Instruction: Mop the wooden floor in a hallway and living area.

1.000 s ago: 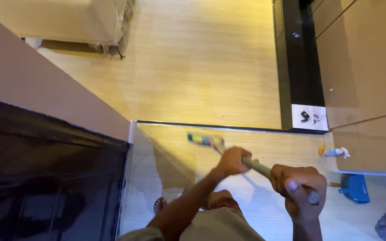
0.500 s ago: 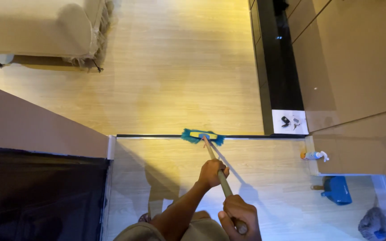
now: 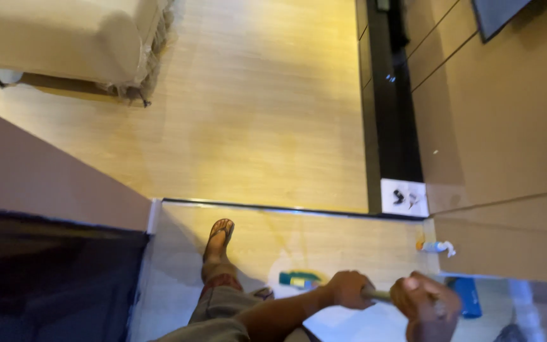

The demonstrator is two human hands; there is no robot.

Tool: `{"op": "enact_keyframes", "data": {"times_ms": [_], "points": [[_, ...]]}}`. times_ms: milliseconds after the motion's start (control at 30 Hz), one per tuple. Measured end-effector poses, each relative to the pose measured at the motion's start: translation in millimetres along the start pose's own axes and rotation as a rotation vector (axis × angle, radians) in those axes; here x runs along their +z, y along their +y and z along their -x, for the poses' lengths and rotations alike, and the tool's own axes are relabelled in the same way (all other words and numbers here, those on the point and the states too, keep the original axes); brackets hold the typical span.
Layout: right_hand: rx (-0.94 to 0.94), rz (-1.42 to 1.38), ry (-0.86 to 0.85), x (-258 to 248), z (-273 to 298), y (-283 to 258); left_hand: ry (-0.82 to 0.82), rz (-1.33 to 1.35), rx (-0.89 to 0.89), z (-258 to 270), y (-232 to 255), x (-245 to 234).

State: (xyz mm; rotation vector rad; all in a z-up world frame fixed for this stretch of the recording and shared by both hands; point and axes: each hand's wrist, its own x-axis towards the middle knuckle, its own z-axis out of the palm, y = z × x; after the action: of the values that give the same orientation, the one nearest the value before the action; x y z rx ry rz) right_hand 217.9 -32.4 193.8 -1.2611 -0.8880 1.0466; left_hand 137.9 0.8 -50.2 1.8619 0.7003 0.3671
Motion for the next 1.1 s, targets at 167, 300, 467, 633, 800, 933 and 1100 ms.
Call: {"op": "enact_keyframes", "data": {"times_ms": [167, 300, 467, 633, 800, 933, 1100], "points": [[-0.138, 0.226, 0.091, 48, -18, 10, 0.070, -0.109, 0.060, -44, -50, -39], [-0.252, 0.366, 0.047, 94, -29, 21, 0.097, -0.195, 0.016, -64, -72, -111], [-0.777, 0.419, 0.058, 110, -78, 48, 0.186, -0.155, 0.093, -73, -68, -200], [-0.443, 0.300, 0.194, 150, -88, 12, 0.149, -0.095, 0.139, -59, -60, -263], [-0.396, 0.415, 0.274, 239, -106, -36, -0.034, -0.092, 0.217, -48, -71, -304], [-0.581, 0.106, 0.258, 257, -131, -47, -0.067, -0.066, 0.210, -22, -47, -344], [-0.370, 0.017, 0.099, 255, -141, -55, 0.085, -0.150, 0.219, -7, -47, -381]]}}
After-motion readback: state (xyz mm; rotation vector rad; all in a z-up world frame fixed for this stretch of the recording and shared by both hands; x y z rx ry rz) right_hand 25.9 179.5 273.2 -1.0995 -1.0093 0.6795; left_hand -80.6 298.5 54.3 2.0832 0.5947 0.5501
